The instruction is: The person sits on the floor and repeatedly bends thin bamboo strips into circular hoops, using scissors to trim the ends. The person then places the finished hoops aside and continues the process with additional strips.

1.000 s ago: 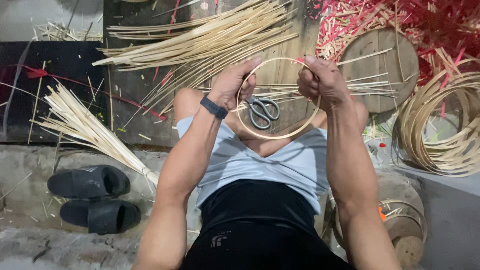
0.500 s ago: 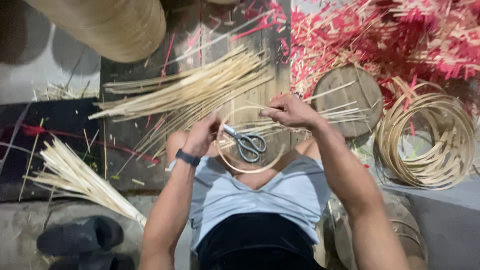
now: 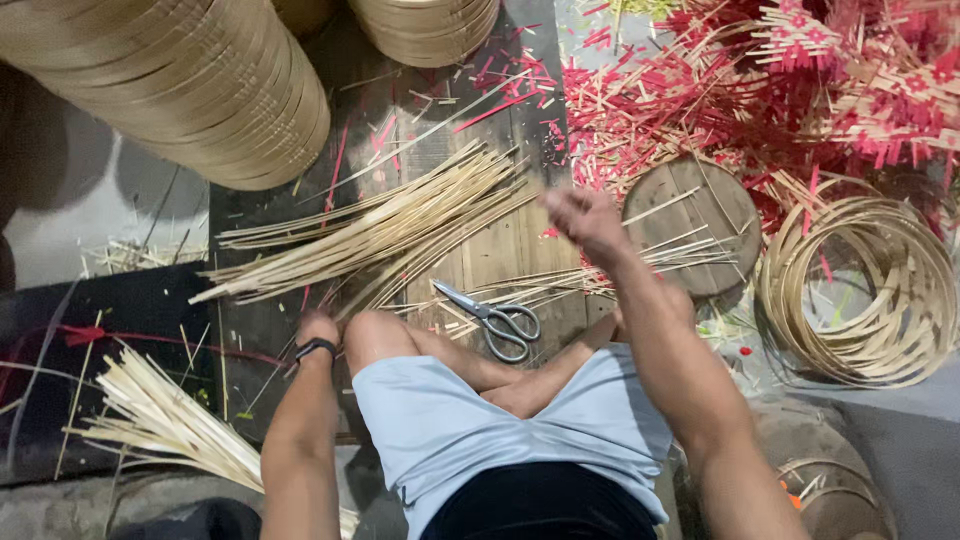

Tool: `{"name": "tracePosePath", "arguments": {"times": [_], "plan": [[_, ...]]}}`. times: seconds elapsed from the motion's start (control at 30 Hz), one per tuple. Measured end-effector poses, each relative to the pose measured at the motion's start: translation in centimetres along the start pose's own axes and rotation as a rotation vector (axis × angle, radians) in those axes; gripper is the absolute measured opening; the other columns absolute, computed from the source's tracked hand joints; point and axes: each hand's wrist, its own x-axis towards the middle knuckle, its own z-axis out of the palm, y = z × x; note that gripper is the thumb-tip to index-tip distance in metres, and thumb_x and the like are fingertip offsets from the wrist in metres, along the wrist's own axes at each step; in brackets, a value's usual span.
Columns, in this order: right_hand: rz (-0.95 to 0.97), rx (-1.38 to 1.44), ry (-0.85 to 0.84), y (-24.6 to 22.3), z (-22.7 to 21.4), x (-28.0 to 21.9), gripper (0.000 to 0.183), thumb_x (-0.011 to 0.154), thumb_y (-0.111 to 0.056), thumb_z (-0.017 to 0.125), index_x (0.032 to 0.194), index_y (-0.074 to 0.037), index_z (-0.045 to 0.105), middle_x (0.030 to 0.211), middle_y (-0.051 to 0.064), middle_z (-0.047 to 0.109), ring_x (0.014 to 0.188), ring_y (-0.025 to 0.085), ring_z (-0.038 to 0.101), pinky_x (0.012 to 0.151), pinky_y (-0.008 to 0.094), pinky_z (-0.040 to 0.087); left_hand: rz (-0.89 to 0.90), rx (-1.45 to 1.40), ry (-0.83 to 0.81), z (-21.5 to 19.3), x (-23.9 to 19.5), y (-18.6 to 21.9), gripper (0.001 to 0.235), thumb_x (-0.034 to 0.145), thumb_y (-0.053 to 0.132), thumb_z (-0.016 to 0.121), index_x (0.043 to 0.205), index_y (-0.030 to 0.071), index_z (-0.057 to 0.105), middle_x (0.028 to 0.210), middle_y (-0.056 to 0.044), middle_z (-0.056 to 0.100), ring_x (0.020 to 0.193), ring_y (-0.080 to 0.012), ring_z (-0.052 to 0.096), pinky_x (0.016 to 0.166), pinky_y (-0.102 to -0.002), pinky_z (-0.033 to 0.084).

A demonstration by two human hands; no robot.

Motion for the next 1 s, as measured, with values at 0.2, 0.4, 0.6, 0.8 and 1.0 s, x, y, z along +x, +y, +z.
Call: {"name": "tracePosePath", "arguments": {"times": [0.2,0.4,0.6,0.8,1.0], "plan": [[0.178,0.084,0.008,6.8,0.7,-3.5,0.034,0.098,-0.039,0.066,0.096,-0.005,0.074,0.062,-0.005,0.052,0.049,0.005,0.042,0.044,0.023,0.03,-0.079,-0.185,0.069,-0.6,0.0,0.1,0.026,0.095,0.035,0.069,0.107,0.014,0.078,0.103,-0.021,0.073,0.093,-0.0405,0.071,0.078,-0.05,0.057],[0.229,0.048,0.001,7.6,1.8,-3.0,0.033,0.101,-0.037,0.064,0.1,-0.006,0.074,0.064,-0.005,0.054,0.051,0.004,0.044,0.045,0.023,0.031,-0.052,-0.564,0.311,-2.8,1.2,-3.2,0.027,0.08,0.028,0.082,0.1,0.012,0.082,0.09,-0.014,0.076,0.087,-0.0269,0.076,0.083,-0.039,0.058],[0.191,0.029,-0.064,6.4,4.1,-3.4,0.03,0.102,-0.033,0.063,0.101,-0.005,0.073,0.067,-0.004,0.056,0.053,0.004,0.048,0.045,0.022,0.034,0.241,-0.668,0.67,-9.6,-1.2,-4.5,0.014,0.089,0.011,0.083,0.101,0.005,0.079,0.085,-0.013,0.073,0.075,-0.0229,0.07,0.072,-0.032,0.055],[0.242,0.091,-0.088,5.1,5.5,-3.4,0.04,0.107,-0.037,0.05,0.111,-0.003,0.071,0.081,0.0,0.07,0.054,0.005,0.052,0.045,0.021,0.035,0.217,-0.655,0.495,-15.2,-8.9,-4.6,0.015,0.094,0.01,0.082,0.107,0.003,0.081,0.082,-0.011,0.07,0.068,-0.0178,0.062,0.065,-0.03,0.049],[0.276,0.187,-0.112,4.5,7.5,-3.3,0.055,0.106,-0.046,0.043,0.13,0.0,0.061,0.091,0.007,0.076,0.049,0.006,0.05,0.039,0.02,0.032,-0.073,-0.925,-0.186,-13.6,-15.2,-3.6,0.019,0.094,0.02,0.074,0.103,0.004,0.081,0.076,-0.002,0.072,0.058,-0.006,0.056,0.053,-0.026,0.046]]}}
